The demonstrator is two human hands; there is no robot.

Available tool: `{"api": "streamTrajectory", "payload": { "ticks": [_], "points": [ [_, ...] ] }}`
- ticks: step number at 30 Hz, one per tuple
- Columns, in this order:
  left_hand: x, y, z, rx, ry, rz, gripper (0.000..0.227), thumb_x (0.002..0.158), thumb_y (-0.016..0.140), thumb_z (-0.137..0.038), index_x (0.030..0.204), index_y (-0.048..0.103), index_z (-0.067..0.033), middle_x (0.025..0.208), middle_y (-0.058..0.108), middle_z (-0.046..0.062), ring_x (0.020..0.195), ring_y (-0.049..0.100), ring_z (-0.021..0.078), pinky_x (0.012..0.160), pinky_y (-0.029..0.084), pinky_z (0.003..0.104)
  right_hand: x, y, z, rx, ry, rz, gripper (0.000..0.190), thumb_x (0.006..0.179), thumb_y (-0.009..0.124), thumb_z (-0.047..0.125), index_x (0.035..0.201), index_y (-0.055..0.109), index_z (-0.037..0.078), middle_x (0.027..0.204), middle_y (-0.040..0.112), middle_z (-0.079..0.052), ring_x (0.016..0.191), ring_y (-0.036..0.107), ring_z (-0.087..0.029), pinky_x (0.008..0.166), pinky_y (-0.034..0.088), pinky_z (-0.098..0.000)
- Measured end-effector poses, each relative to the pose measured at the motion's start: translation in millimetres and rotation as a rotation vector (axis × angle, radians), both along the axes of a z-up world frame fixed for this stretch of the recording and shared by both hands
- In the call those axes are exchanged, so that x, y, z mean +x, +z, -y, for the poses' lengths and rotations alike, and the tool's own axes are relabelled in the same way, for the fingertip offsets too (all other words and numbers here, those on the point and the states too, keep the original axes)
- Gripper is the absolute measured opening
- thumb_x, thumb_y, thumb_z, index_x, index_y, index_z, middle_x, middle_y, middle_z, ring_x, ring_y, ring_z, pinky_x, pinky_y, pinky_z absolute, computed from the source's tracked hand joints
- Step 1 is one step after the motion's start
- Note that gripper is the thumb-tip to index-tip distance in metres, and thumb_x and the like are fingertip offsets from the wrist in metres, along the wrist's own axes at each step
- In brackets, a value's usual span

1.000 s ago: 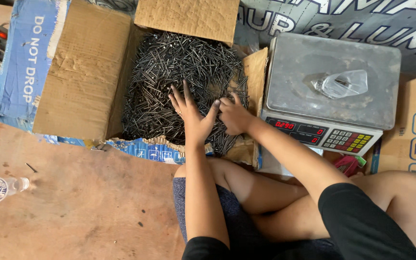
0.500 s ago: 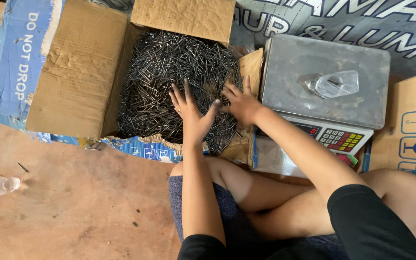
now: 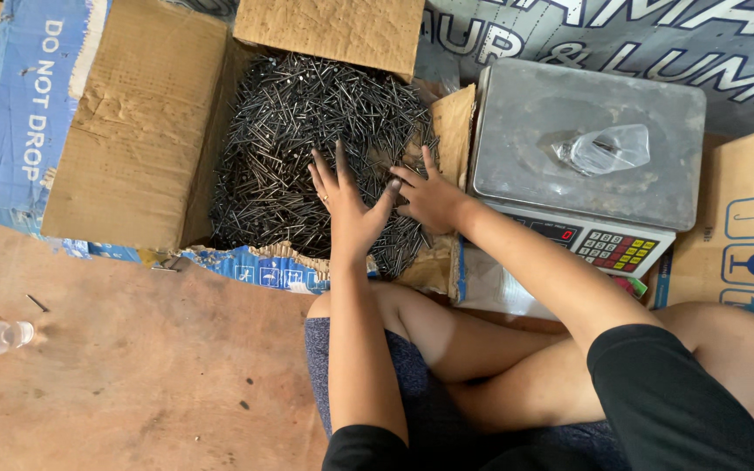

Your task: The person scoops nails from a large cardboard box and places them into a small plastic bag on a digital scale. They repeat this process multiple times, adjusting the bag on the scale to check the weight.

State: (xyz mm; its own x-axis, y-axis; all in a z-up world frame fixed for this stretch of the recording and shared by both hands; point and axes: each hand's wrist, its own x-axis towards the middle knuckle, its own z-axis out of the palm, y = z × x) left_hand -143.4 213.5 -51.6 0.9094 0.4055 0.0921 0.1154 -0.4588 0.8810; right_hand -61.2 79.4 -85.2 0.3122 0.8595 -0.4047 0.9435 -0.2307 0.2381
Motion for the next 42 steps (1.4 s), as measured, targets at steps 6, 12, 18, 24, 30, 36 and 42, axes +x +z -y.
{"api": "streamTrajectory", "payload": {
  "ticks": [6, 12, 18, 24, 30, 36, 42],
  "points": [
    [1, -2, 1, 0.025, -0.01, 0.046, 0.103, 0.079, 0.078, -0.044, 0.154, 0.017, -0.0083, 0.152, 0.002, 0.038, 0.139, -0.003, 0.0617, 0.104, 0.007, 0.078, -5, -1, 0, -0.022, 0.057, 0.009, 0.025, 0.089, 0.062, 0.019, 0.114, 0.061, 0.018, 0.149, 0.035, -0.011, 0.148, 0.014, -0.029, 0.11, 0.011, -0.0759],
    [0, -1, 2, 0.019, -0.012, 0.05, 0.103, 0.079, 0.078, -0.045, 0.154, 0.017, -0.0094, 0.152, 0.002, 0.038, 0.139, -0.002, 0.0616, 0.105, 0.006, 0.076, -6, -8, -1, -0.091, 0.311, 0.139, 0.026, 0.091, 0.049, 0.02, 0.114, 0.06, 0.013, 0.145, 0.035, -0.011, 0.143, 0.021, -0.03, 0.111, 0.006, -0.0777],
    [0, -5, 1, 0.021, -0.01, 0.065, 0.103, 0.079, 0.079, -0.044, 0.154, 0.018, -0.0089, 0.152, 0.003, 0.039, 0.138, 0.0, 0.0628, 0.106, 0.006, 0.076, -4, -8, -6, -0.087, 0.234, 0.165, 0.029, 0.092, 0.047, 0.022, 0.114, 0.062, 0.011, 0.143, 0.04, -0.01, 0.143, 0.023, -0.029, 0.112, 0.008, -0.0759],
    [4, -5, 4, 0.0, -0.031, 0.031, 0.105, 0.077, 0.081, -0.04, 0.154, 0.018, -0.0069, 0.152, 0.003, 0.039, 0.139, 0.001, 0.0623, 0.106, 0.007, 0.076, -15, 4, -8, -0.15, 0.272, 0.145, 0.028, 0.091, 0.053, 0.021, 0.115, 0.063, 0.012, 0.143, 0.043, -0.008, 0.144, 0.024, -0.029, 0.11, 0.012, -0.076],
    [2, -1, 4, 0.003, -0.036, 0.014, 0.103, 0.078, 0.08, -0.04, 0.153, 0.019, -0.0063, 0.152, 0.004, 0.037, 0.139, 0.002, 0.0608, 0.105, 0.009, 0.076, -18, -14, 0, 0.029, 0.513, 0.203, 0.029, 0.092, 0.052, 0.024, 0.117, 0.061, 0.01, 0.136, 0.045, -0.011, 0.135, 0.03, -0.036, 0.104, 0.027, -0.0759],
    [2, 0, 5, -0.01, -0.053, 0.008, 0.101, 0.079, 0.079, -0.041, 0.153, 0.02, -0.0051, 0.152, 0.005, 0.038, 0.139, 0.002, 0.0607, 0.104, 0.011, 0.077, -16, -27, 0, 0.086, 0.456, 0.199, 0.031, 0.093, 0.042, 0.024, 0.114, 0.062, 0.012, 0.126, 0.049, -0.008, 0.126, 0.037, -0.032, 0.103, 0.028, -0.0726],
    [1, -3, 2, 0.003, -0.042, 0.004, 0.096, 0.081, 0.077, -0.035, 0.152, 0.021, -0.0036, 0.151, 0.006, 0.039, 0.139, 0.004, 0.0617, 0.102, 0.011, 0.079, -11, -23, 1, 0.097, 0.263, 0.145, 0.026, 0.097, 0.045, 0.019, 0.108, 0.065, 0.006, 0.125, 0.052, -0.011, 0.132, 0.036, -0.035, 0.111, 0.02, -0.0724]
  ]
}}
